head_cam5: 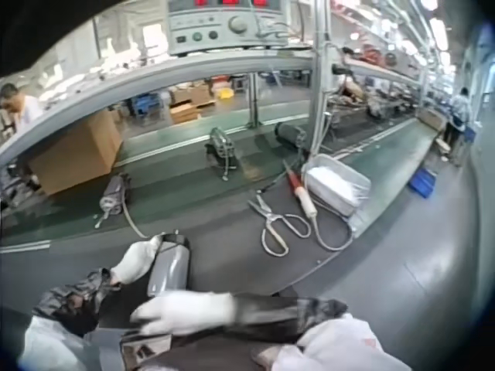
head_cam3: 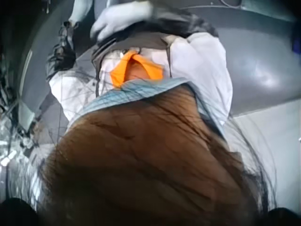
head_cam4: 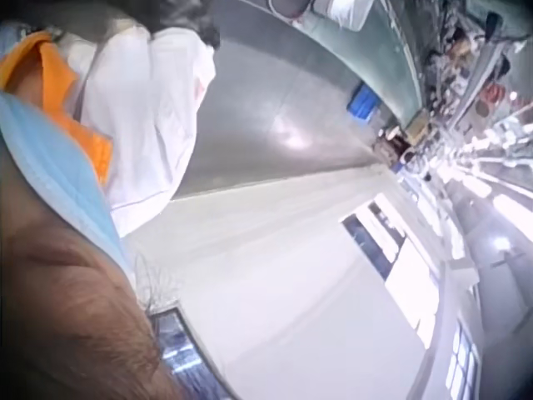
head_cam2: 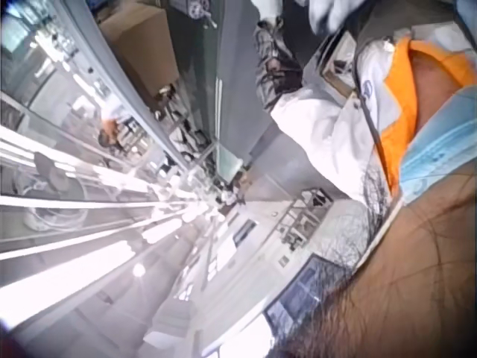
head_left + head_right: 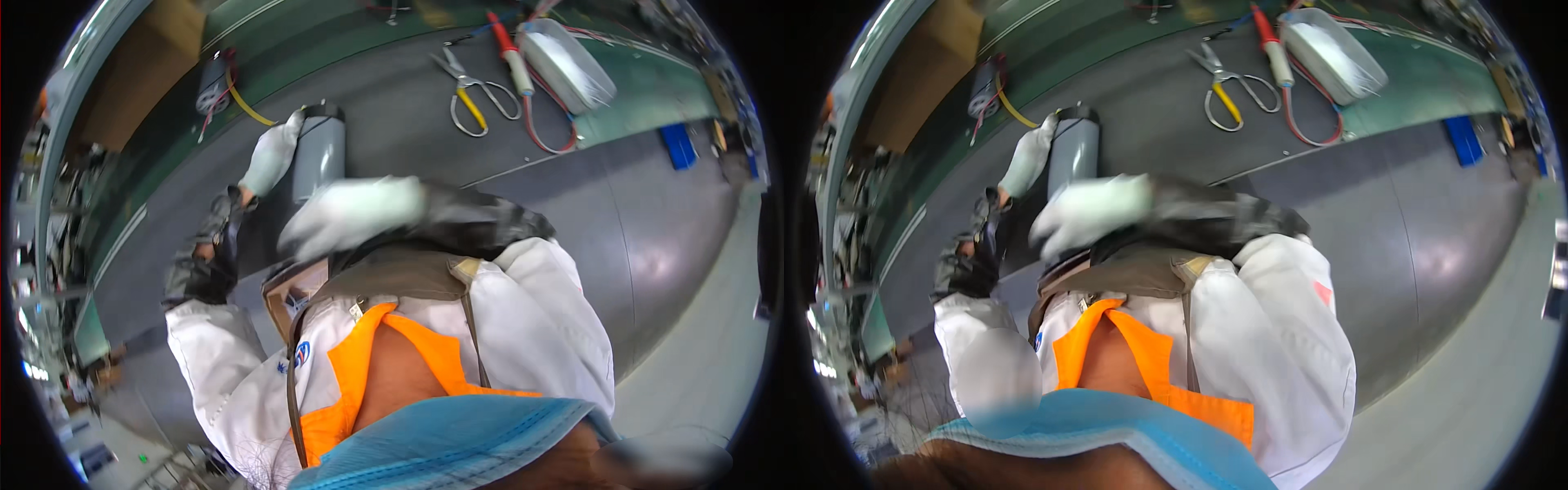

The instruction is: Connecting electrical wires to small motors and testing them using a probe on an assembly line.

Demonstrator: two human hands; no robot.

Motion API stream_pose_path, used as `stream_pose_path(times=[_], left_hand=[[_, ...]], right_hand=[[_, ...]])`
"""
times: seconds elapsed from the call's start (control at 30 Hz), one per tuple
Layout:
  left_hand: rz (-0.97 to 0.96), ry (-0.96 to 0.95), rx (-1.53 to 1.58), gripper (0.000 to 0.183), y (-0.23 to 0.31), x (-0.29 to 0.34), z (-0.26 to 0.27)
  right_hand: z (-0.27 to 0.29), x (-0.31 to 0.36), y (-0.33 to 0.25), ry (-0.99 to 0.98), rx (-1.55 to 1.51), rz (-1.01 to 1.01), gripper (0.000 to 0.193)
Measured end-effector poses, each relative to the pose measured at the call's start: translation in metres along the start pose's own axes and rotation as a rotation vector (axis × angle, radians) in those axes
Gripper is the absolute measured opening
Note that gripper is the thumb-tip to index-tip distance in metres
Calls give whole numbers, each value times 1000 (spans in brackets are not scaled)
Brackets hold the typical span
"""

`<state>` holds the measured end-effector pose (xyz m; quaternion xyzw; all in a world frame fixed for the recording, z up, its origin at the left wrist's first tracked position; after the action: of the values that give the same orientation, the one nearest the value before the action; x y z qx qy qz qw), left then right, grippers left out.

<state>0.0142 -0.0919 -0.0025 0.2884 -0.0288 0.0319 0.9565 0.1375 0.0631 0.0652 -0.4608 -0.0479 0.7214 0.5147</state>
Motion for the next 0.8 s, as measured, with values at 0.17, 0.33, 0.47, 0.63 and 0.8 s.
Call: stream_pose_path(times=[0.17,0.33,0.47,0.63,0.8], left_hand=[[-8,28,179,67,-14,-11,-16],[-5,65,194,63,-15,-12,-24],[-61,8,167,53,-9,-6,-29],[-164,72,2,32,13,12,-10],[-159,34,-117,41,17,16,-8]], right_hand=[[209,193,-34,628,128,-982,30],[371,373,-20,1200,511,-1433,27],[448,434,63,627,1091,-1555,27],[434,409,142,346,1461,-1440,24],[415,372,97,470,1416,-1383,19]])
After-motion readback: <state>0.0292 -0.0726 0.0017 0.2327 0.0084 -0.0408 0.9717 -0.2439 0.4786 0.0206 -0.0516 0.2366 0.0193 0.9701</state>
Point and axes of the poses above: each hand's wrist, its own x-axis away from the middle knuckle, its own z-axis out of the back of the hand, y = z × x, the point moved 7 cm from there along -x, towards the middle knuckle, and after that the axes turned 2 degrees about y, right-handed, at the moved point
